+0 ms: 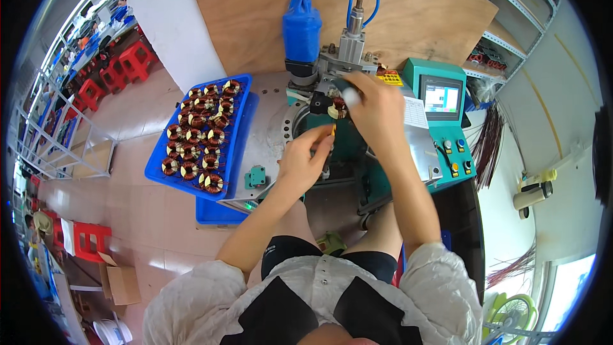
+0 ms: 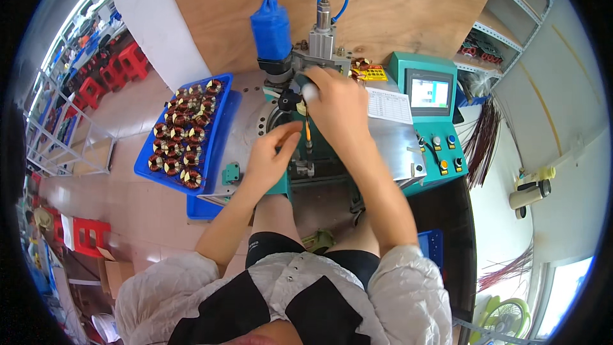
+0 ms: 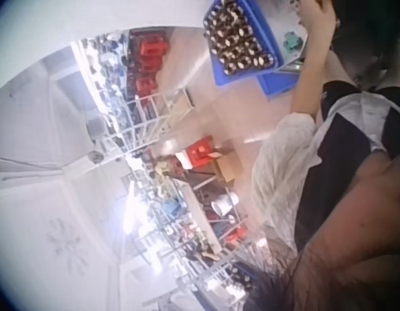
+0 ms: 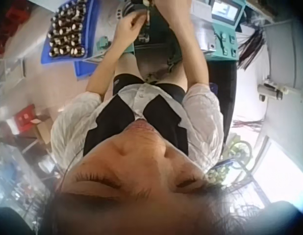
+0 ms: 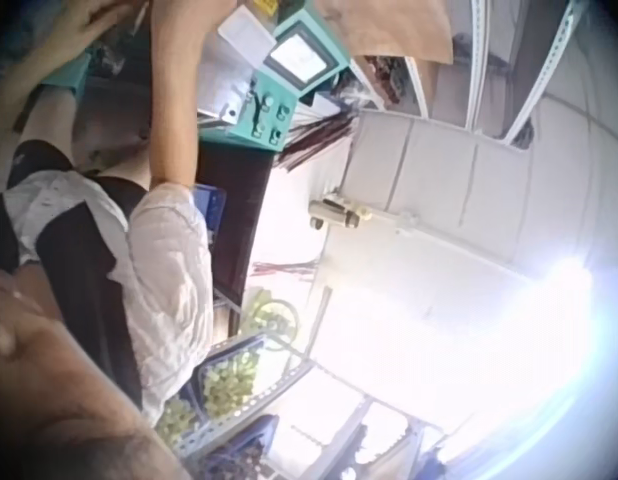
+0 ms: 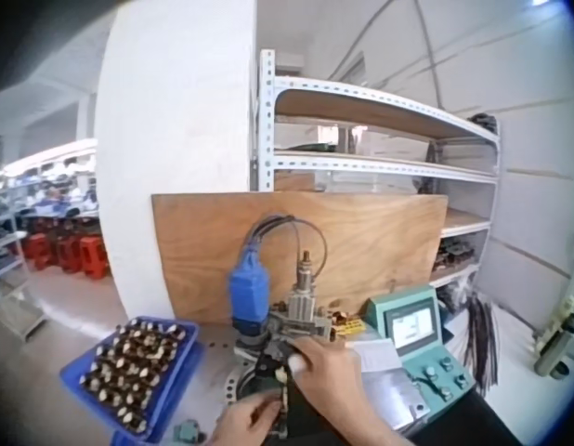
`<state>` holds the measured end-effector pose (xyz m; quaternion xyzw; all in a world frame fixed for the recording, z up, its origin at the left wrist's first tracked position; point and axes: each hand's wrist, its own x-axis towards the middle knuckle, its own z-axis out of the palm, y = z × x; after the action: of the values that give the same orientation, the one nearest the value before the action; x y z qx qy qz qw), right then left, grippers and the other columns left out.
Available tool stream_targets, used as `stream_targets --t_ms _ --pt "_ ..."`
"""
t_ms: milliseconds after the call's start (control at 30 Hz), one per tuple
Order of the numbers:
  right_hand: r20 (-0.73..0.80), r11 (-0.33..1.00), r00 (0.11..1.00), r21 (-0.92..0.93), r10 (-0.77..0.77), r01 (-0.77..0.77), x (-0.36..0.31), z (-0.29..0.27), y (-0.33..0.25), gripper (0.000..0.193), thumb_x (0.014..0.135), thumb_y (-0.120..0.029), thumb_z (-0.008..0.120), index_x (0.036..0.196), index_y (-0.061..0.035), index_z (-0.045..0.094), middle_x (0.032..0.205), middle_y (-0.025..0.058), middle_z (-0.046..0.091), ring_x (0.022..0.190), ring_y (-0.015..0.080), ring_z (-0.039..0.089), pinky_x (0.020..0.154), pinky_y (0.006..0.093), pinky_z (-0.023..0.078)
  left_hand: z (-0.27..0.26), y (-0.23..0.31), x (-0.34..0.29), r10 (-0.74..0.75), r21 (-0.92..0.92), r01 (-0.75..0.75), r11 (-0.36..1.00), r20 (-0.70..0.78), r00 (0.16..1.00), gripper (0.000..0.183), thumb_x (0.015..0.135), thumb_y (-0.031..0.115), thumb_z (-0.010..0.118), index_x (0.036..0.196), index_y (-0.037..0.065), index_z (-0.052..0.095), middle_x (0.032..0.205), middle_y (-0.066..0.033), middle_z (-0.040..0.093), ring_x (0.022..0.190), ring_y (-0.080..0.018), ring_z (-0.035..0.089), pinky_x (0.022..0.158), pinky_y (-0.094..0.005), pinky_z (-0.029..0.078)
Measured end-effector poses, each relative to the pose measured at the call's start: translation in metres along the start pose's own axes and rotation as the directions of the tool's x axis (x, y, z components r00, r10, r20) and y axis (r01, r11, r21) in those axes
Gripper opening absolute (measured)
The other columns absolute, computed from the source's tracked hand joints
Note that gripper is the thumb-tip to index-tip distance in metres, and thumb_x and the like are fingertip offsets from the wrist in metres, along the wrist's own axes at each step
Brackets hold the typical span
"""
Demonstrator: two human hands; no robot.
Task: The person winds wire around toroidal cores using a winding machine, wraps tape around the wound cores by hand, and places the finished coils into a tray.
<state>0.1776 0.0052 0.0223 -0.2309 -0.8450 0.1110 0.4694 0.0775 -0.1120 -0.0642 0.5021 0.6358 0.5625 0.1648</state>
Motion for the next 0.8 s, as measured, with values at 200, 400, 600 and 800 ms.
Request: stream_targets --t_ms 200,400,600,800 --pt "0.055 0.82 0.908 0.408 0.416 -0.401 -0.145 0.043 0.0 0.032 0.088 -0.001 0.048 0.12 0.0009 0.052 0.106 0.0158 0.064 0.101 0.0252 0.062 0.086 0.0338 0.049 0.016 -0.032 0.014 -0.084 -0.183 0.128 0.975 0.234 0.969 0.018 0.094 0.011 0.059 0.106 -0.002 0.062 0.088 -0.0097 0.068 0.083 -0.0136 0.065 0.075 -0.0277 0.051" --pt "0.323 0.869 0.929 0.392 0.179 -0.303 -0.122 0.006 -0.045 0.024 0.08 0.001 0.052 0.103 -0.0006 0.059 0.084 0.0158 0.066 0.079 0.0282 0.069 0.071 0.0332 0.051 -0.018 0.017 0.006 -0.251 -0.557 0.453 0.696 0.402 0.881 0.025 0.099 0.022 0.054 0.104 0.0 0.065 0.084 -0.0028 0.066 0.074 -0.0077 0.059 0.071 -0.0227 0.047" --pt "0.135 0.938 0.935 0.07 0.329 -0.34 0.037 -0.006 0.015 0.019 0.078 -0.012 0.056 0.08 0.004 0.066 0.074 0.0274 0.063 0.075 0.0448 0.062 0.07 0.0519 0.049 -0.016 0.022 0.005 -0.076 -0.475 0.145 0.868 0.161 0.984 0.023 0.099 0.016 0.053 0.103 -0.003 0.065 0.085 -0.005 0.068 0.082 -0.0097 0.064 0.077 -0.0243 0.05" --pt "0.22 0.998 0.975 -0.045 -0.021 0.031 0.022 0.014 0.013 0.019 0.074 -0.002 0.06 0.09 -0.0019 0.068 0.079 0.0206 0.067 0.071 0.0356 0.065 0.069 0.0407 0.051 0.002 -0.007 -0.003 0.01 -0.069 -0.009 0.998 0.017 1.0 0.025 0.094 0.014 0.059 0.111 -0.004 0.064 0.098 -0.0134 0.071 0.091 -0.0162 0.068 0.08 -0.028 0.052"
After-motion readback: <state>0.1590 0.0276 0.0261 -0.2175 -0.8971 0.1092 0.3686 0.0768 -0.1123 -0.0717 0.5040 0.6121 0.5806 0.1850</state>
